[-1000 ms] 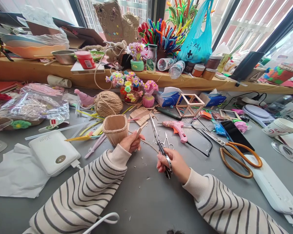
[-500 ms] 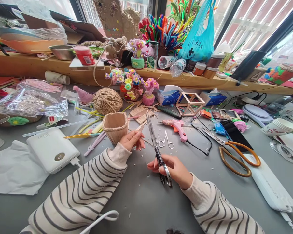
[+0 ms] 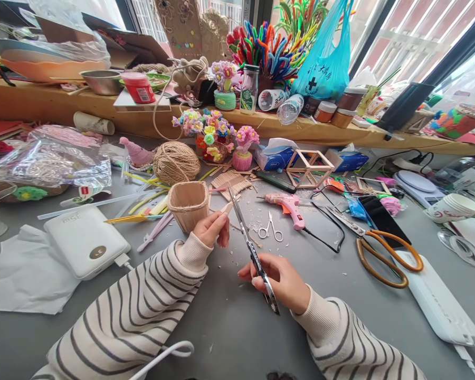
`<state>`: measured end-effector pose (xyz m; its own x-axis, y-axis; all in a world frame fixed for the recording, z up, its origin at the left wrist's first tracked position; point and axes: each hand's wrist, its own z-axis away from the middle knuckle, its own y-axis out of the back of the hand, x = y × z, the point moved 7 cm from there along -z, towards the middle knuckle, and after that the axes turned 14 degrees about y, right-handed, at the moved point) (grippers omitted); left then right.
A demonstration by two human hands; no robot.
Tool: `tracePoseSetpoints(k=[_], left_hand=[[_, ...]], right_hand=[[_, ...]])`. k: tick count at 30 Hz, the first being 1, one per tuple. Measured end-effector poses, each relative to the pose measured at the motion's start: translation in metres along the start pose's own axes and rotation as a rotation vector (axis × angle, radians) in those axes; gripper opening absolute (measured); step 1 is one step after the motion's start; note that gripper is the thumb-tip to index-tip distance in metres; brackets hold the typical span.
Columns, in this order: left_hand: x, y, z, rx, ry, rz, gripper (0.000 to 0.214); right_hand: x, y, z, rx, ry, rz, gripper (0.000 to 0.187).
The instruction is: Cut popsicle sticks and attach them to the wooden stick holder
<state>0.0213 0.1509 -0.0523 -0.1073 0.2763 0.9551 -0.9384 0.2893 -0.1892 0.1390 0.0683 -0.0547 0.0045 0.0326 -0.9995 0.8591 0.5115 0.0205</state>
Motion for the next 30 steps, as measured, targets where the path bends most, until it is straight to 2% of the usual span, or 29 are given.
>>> tracePoseSetpoints(k=[14,30], left_hand=[[0.0045,-0.0028,0.0026,-0.021,0.021,-0.011,0.042],[0.0011,-0.0038,0.0002,-0.027,0.005,0.000,0.044]], right_hand=[[0.0000,-0.0030,-0.0027,0.020,-0.010,-0.074,0.048],[-0.0017,-0.0049,-0.0040,0.026,0.038,-0.042,0.048]])
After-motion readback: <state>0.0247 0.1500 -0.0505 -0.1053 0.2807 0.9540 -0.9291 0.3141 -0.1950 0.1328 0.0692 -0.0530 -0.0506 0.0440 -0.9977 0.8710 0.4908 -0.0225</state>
